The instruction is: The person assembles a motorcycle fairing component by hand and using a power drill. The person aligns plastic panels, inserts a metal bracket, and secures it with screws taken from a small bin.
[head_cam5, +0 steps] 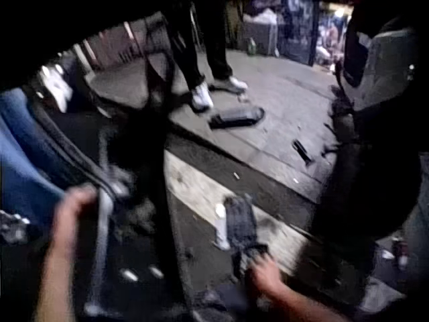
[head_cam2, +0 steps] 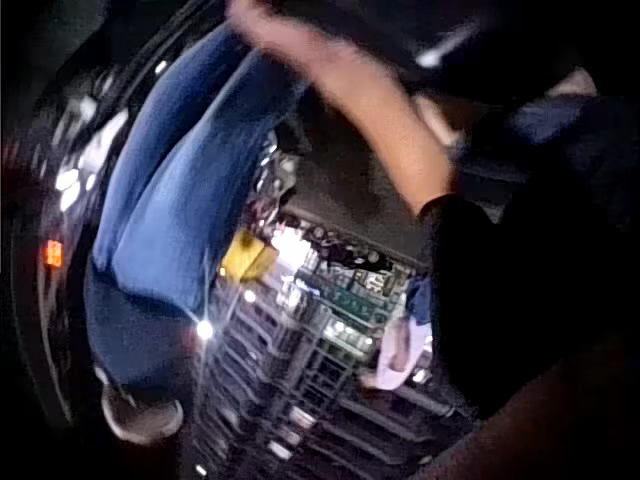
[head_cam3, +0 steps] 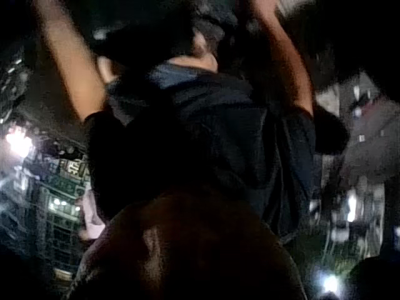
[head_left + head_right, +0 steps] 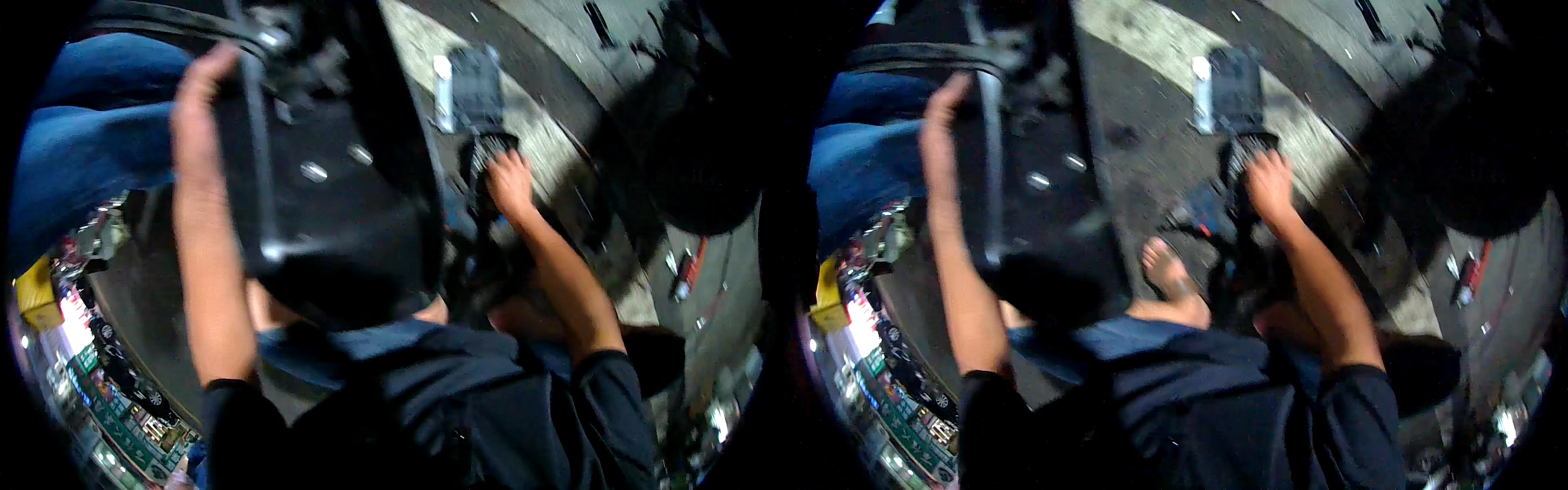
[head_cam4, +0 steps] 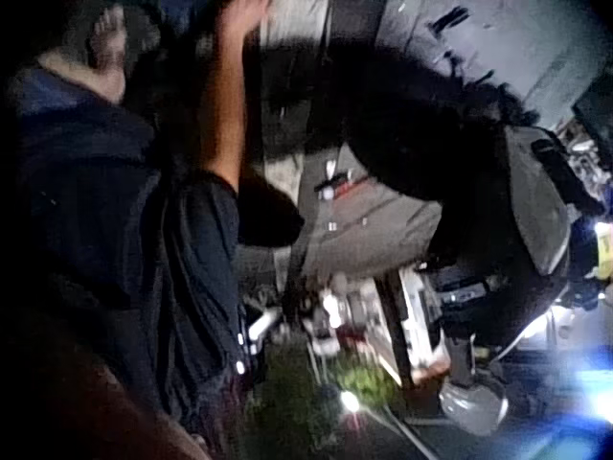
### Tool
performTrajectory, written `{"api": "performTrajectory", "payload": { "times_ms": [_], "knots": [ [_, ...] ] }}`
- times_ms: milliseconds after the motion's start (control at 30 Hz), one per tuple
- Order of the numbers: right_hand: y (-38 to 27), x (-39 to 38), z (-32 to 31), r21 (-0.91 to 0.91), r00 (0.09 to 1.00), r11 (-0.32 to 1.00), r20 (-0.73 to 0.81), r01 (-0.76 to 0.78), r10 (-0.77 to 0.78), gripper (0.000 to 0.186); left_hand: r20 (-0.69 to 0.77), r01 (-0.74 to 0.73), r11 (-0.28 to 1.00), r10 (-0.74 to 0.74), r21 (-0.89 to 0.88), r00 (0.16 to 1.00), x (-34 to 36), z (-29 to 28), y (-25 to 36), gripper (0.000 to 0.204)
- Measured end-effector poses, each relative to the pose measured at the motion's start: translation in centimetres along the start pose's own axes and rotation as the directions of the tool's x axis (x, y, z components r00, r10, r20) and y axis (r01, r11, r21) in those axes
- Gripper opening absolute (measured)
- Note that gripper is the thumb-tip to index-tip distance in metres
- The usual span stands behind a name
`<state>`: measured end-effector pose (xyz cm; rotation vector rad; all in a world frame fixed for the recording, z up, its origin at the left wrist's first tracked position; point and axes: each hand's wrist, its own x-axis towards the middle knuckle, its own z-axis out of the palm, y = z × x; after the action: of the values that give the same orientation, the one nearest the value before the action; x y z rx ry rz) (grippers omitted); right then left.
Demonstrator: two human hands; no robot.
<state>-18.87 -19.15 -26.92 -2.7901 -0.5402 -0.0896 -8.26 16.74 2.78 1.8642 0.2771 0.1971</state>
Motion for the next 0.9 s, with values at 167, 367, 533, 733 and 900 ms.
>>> {"api": "performTrajectory", "payload": {
  "times_ms": [167,367,533,733,900],
  "knots": [
    [-0.8,-0.2,-1.8,0.053,0.996,0.997,0.075,-0.049,0.045,0.013,0.308,0.539,0.653,-0.444,-0.532,0.842,-2.6,3.8,2.2,0.03],
    [-1.0,3.3,-9.8,0.394,0.961,0.882,0.015,-0.26,0.276,0.016,0.441,0.614,0.669,-0.441,-0.418,0.781,-3.1,4.3,1.4,0.033],
    [-5.0,9.6,-22.3,0.678,0.949,0.735,-0.225,-0.009,0.219,0.019,0.453,0.604,0.714,-0.434,-0.354,0.779,-3.2,5.5,-0.5,0.033],
    [-10.8,11.6,-26.5,0.611,0.973,0.757,-0.166,0.23,-0.162,0.029,0.523,0.593,0.74,-0.385,-0.318,0.761,-4.1,7.2,0.5,0.03],
    [-11.3,13.1,-24.4,0.605,0.983,0.779,-0.029,0.164,-0.184,0.026,0.585,0.611,0.755,-0.39,-0.238,0.711,-4.9,8.6,0.9,0.028]
  ]
}}
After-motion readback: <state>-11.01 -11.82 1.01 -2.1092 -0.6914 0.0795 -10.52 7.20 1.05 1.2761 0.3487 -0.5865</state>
